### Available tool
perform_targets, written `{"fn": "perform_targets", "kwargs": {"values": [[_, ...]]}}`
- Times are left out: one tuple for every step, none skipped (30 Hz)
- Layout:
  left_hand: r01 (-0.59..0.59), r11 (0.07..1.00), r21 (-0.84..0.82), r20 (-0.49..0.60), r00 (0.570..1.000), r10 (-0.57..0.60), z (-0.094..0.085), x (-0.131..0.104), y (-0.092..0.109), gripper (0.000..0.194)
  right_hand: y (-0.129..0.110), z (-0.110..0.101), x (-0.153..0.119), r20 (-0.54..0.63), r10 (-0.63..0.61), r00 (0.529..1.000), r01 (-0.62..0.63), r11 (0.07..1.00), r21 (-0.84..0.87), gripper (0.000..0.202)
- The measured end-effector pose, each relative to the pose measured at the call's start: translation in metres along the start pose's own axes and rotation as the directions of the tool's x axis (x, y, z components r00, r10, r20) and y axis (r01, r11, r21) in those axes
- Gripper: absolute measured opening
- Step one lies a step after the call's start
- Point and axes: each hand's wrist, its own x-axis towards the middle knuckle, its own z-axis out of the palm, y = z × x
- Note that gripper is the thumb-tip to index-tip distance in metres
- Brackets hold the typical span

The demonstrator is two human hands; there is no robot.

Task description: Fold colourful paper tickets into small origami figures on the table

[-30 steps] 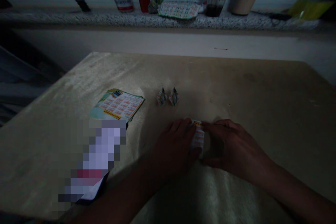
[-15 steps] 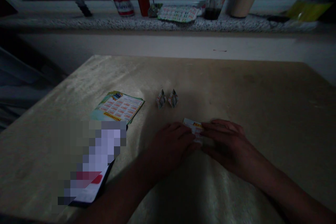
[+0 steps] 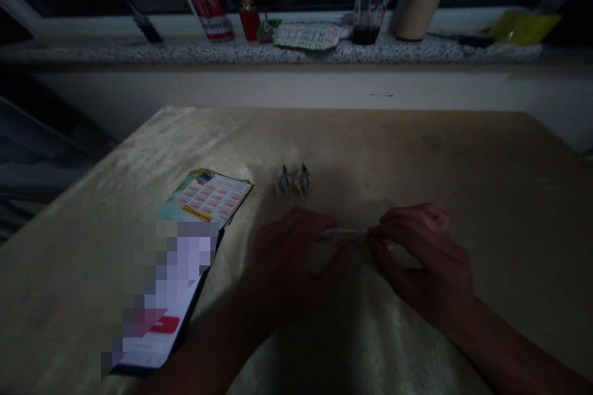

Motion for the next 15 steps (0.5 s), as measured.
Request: {"fn": "perform_targets", "kwargs": {"values": [[-0.036,0.998,0.053,0.018,0.999,0.035,0.002,0.003,0.001,0.012,-0.001,-0.001,0.000,-0.006,-0.012,1.000,0.012,1.000,-0.008,0.016],[-0.060,0.993,0.105,0.042,0.998,0.056,0.004,0.005,0.002,0.011,-0.003,-0.002,0.000,-0.010,-0.025,1.000,0.025,1.000,-0.016,0.017],[-0.079,0.986,0.149,0.063,0.995,0.071,0.007,0.008,0.003,0.014,-0.004,-0.003,0.000,-0.012,-0.036,0.999,0.035,0.999,-0.028,0.017],[-0.098,0.978,0.182,0.068,0.994,0.087,0.010,0.010,0.004,0.017,-0.004,-0.004,0.000,-0.011,-0.042,0.999,0.041,0.998,-0.041,0.017],[-0.105,0.972,0.210,0.067,0.993,0.093,0.012,0.012,0.005,0.020,-0.005,-0.004,0.000,-0.012,-0.042,0.999,0.041,0.998,-0.055,0.016],[-0.105,0.968,0.228,0.060,0.994,0.093,0.015,0.013,0.005,0.022,-0.005,-0.005,0.000,-0.009,-0.038,0.999,0.037,0.997,-0.066,0.015],[-0.100,0.966,0.238,0.052,0.995,0.091,0.017,0.013,0.006,0.022,-0.005,-0.005,0.000,-0.007,-0.035,0.999,0.035,0.997,-0.074,0.014],[-0.093,0.966,0.242,0.044,0.995,0.085,0.019,0.014,0.007,0.023,-0.005,-0.005,0.000,-0.005,-0.034,0.999,0.034,0.997,-0.076,0.014],[-0.088,0.967,0.241,0.037,0.996,0.082,0.020,0.014,0.007,0.023,-0.005,-0.004,0.000,-0.005,-0.035,0.999,0.035,0.997,-0.073,0.014],[-0.086,0.968,0.237,0.031,0.996,0.081,0.021,0.014,0.007,0.024,-0.005,-0.004,0.000,-0.008,-0.042,0.999,0.042,0.997,-0.068,0.014],[-0.084,0.968,0.235,0.023,0.996,0.081,0.021,0.014,0.007,0.025,-0.004,-0.003,0.000,-0.007,-0.047,0.999,0.047,0.997,-0.066,0.014],[-0.080,0.968,0.237,0.012,0.997,0.079,0.021,0.014,0.007,0.026,-0.004,-0.003,0.000,0.001,-0.049,0.999,0.049,0.997,-0.067,0.014],[-0.077,0.967,0.241,0.006,0.997,0.078,0.021,0.015,0.006,0.028,-0.003,-0.002,-0.001,0.010,-0.054,0.998,0.055,0.996,-0.076,0.012],[-0.072,0.966,0.247,0.001,0.997,0.074,0.021,0.016,0.006,0.029,-0.003,-0.002,-0.001,0.030,-0.047,0.998,0.049,0.995,-0.086,0.011],[-0.072,0.965,0.251,0.002,0.997,0.074,0.021,0.016,0.005,0.029,-0.002,-0.001,-0.002,0.042,-0.045,0.998,0.048,0.994,-0.095,0.010]]}}
